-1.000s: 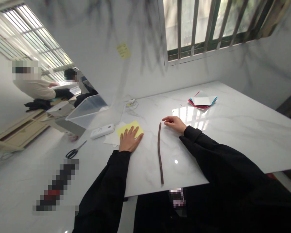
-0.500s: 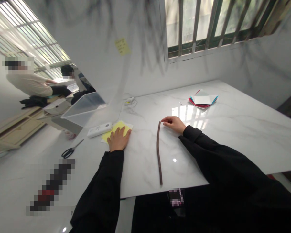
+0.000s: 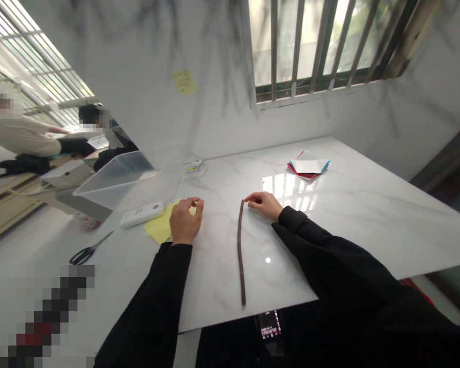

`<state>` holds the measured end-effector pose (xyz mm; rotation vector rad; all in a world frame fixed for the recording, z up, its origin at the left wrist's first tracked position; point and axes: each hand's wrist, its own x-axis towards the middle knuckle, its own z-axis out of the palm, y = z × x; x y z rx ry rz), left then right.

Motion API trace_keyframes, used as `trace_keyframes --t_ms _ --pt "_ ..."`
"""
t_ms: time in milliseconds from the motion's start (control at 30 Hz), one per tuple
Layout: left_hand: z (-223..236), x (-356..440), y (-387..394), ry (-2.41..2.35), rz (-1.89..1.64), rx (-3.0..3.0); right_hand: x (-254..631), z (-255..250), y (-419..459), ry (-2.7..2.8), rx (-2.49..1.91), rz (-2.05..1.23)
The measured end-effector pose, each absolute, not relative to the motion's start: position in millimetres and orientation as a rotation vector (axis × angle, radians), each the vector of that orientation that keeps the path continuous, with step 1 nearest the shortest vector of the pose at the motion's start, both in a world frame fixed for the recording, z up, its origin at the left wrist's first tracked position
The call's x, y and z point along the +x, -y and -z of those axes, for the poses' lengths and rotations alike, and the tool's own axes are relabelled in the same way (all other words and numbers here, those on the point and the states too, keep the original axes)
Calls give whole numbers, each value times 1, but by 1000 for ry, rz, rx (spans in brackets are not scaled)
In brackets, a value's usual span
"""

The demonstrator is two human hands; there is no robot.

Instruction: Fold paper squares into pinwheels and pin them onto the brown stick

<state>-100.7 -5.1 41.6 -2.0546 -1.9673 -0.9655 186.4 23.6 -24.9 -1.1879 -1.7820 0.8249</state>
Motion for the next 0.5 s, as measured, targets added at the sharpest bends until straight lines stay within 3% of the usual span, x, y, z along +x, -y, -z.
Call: trace_keyframes --t_ms 167,367,500 --pt "-59 -41 -10 2007 1315 -2055 186 22 -23 1777 -1173 -834" --pt "-16 -26 -16 2085 1492 -2076 184 25 -24 1641 -1190 -739" --pt "-5 -42 -16 2109 1674 -2029 212 19 -37 1649 -1237 -484"
